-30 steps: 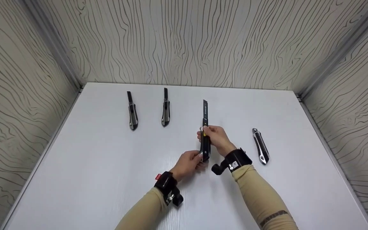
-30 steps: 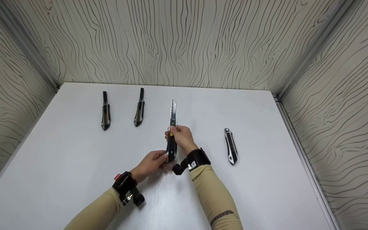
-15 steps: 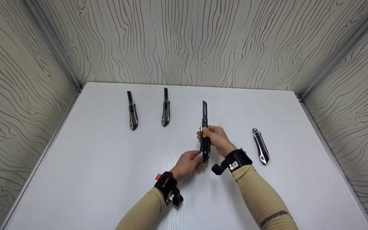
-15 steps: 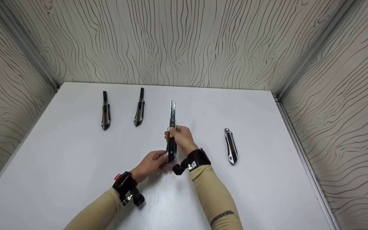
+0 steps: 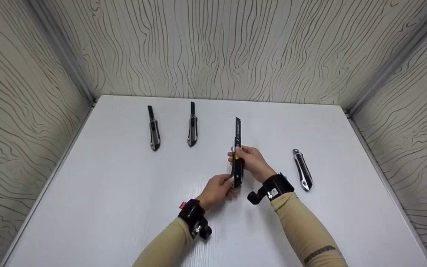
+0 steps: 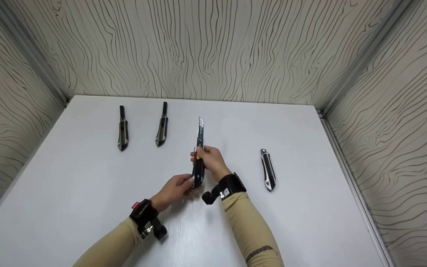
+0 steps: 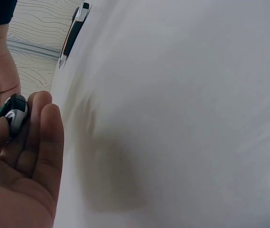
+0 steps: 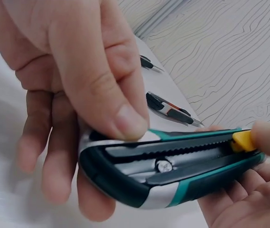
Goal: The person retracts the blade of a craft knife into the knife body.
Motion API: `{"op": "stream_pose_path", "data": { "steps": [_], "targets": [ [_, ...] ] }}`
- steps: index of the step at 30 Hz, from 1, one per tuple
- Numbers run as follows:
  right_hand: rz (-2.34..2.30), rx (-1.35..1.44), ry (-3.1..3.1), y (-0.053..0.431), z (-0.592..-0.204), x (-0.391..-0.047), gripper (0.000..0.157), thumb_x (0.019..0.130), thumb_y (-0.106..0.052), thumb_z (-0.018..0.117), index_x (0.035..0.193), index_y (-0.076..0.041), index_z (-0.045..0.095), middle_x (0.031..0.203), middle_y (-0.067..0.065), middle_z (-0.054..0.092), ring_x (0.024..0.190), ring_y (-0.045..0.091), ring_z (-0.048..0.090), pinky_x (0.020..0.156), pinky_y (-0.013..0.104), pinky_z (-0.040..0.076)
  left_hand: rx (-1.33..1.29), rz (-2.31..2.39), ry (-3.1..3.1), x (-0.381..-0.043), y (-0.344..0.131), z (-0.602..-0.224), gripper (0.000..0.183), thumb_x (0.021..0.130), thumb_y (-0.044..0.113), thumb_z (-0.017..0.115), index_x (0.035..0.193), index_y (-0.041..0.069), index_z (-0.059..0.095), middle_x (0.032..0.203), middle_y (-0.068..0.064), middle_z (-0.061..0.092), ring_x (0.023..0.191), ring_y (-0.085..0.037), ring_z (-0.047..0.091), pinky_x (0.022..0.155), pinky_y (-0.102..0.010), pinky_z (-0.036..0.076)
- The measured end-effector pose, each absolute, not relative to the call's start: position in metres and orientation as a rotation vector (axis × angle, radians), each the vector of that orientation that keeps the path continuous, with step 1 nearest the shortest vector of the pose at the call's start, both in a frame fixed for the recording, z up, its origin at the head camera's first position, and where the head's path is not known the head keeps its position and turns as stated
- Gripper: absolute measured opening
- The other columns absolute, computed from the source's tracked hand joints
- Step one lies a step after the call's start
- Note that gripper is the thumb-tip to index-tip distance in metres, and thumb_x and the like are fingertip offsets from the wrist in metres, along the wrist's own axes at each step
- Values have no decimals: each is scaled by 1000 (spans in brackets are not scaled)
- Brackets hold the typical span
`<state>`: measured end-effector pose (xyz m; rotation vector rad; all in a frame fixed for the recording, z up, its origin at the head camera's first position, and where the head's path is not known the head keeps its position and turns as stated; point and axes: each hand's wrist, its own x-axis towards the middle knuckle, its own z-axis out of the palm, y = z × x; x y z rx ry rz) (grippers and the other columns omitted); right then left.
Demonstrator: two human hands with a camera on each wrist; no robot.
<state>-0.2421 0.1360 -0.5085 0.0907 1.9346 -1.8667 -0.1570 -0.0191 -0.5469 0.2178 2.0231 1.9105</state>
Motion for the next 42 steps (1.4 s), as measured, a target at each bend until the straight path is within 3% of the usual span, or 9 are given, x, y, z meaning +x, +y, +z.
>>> {"op": "stream_pose_path", "data": {
  "steps": [5,12,22,30,36,42],
  "targets": [
    [-1893,142,1930,135,-507,-240,48,102,-36,48,130,2,54,118,16,68,100,20,70,91,34,57,240,1898,2051,-157,-19,-549,27,103,14,45,111,-4,64,103,-26,70,92,-40,70,78,-46,59],
    [-1882,164,1938,134,-507,-240,45,102,-34,49,127,2,56,112,14,69,95,18,71,89,32,58,229,1908,2048,-156,-18,-552,26,103,13,45,109,-4,64,103,-24,71,91,-38,70,77,-44,60],
    [-1890,148,1989,130,-507,-239,45,103,-29,48,127,9,53,103,11,71,91,15,70,85,30,58,215,1934,2015,-155,-17,-547,27,103,13,45,108,-6,63,102,-27,70,90,-41,69,78,-48,59],
    [-1910,131,1998,128,-506,-237,43,103,-27,48,125,10,53,99,9,71,88,14,70,84,30,59,216,1931,2030,-154,-18,-547,26,103,13,45,106,-5,64,100,-25,70,85,-33,69,75,-45,59],
    [-1914,147,1995,128,-505,-236,33,103,-24,48,116,4,58,97,8,71,86,13,70,82,29,59,202,1921,2031,-155,-16,-549,25,103,12,46,105,-5,64,99,-25,70,79,-22,67,73,-40,59],
    [-1916,141,1967,129,-505,-237,36,104,-23,48,121,7,55,97,7,71,86,12,70,84,28,59,204,1915,2039,-155,-17,-549,25,102,13,46,105,-5,64,99,-25,71,81,-25,69,74,-41,60]
  ]
}}
